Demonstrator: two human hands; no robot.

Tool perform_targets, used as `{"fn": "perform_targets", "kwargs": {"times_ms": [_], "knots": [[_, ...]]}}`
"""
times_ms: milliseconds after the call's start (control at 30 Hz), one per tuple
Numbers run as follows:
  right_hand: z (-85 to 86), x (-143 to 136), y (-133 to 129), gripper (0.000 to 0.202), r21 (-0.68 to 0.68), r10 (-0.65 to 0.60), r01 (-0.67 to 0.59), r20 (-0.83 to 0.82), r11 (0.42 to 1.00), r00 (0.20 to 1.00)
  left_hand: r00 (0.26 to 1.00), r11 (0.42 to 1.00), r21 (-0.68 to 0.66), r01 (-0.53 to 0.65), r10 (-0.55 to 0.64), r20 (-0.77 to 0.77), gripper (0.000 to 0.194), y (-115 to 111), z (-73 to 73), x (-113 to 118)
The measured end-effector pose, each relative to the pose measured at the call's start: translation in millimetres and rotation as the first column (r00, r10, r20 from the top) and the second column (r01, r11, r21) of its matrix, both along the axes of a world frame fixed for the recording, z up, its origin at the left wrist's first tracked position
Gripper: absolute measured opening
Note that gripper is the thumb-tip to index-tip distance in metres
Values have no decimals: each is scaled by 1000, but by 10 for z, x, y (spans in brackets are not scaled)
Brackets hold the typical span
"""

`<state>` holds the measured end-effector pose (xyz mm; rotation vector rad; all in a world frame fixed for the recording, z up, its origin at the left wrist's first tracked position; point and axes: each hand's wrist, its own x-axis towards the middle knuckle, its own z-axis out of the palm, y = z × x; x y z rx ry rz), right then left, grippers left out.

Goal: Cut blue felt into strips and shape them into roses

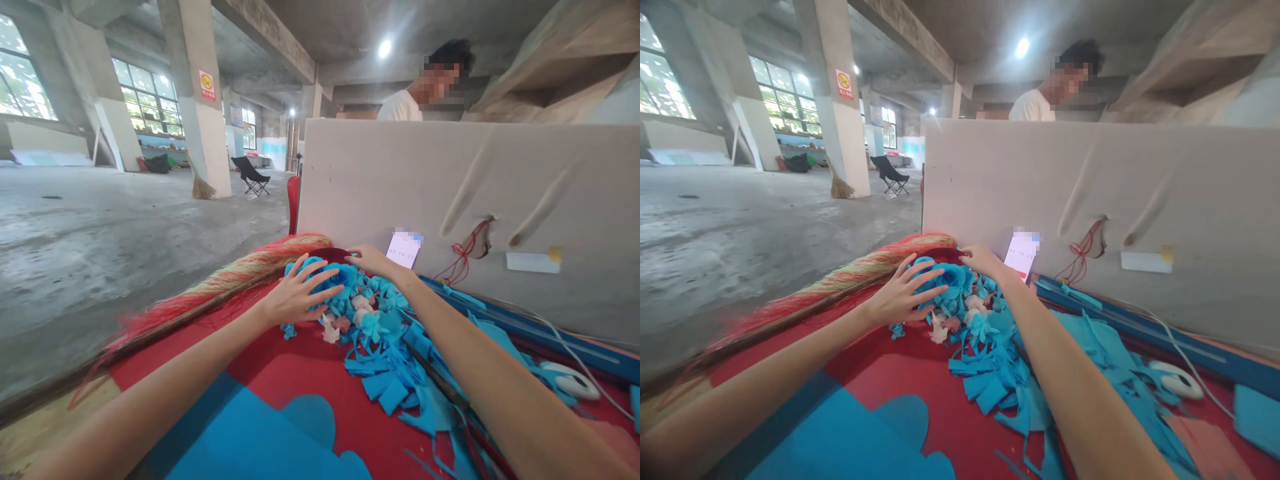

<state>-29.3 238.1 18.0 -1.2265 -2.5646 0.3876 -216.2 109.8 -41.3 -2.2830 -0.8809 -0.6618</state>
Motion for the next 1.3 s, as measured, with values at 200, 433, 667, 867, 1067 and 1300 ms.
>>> {"fn": "perform_targets", "kwargs": {"times_ms": [200, 433, 667, 867, 1067, 1300], "knots": [[-7, -43, 15, 27, -14, -18, 18, -7, 1000, 1000, 997, 998, 69, -10, 16, -78, 44, 177, -19, -15], [-35, 1, 13, 28, -57, -14, 12, -42, 998, 999, 995, 998, 60, -8, 14, -101, 43, 275, 5, -44], [-61, 41, 24, 27, -127, 10, -25, -112, 992, 994, 999, 1000, 22, -4, 5, -53, 44, 349, 81, -23], [-45, 111, -51, 32, -107, 71, -106, -291, 989, 954, 998, 997, -65, -39, 43, 51, 43, 408, 177, 6], [-114, 81, -129, 42, -69, 109, -144, -373, 987, 921, 991, 992, -118, -34, 48, 123, 39, 399, 247, 60], [-197, -47, -119, 28, -25, 59, -73, -364, 997, 930, 826, 979, -201, 23, 95, 556, 40, 244, 174, -223]]}}
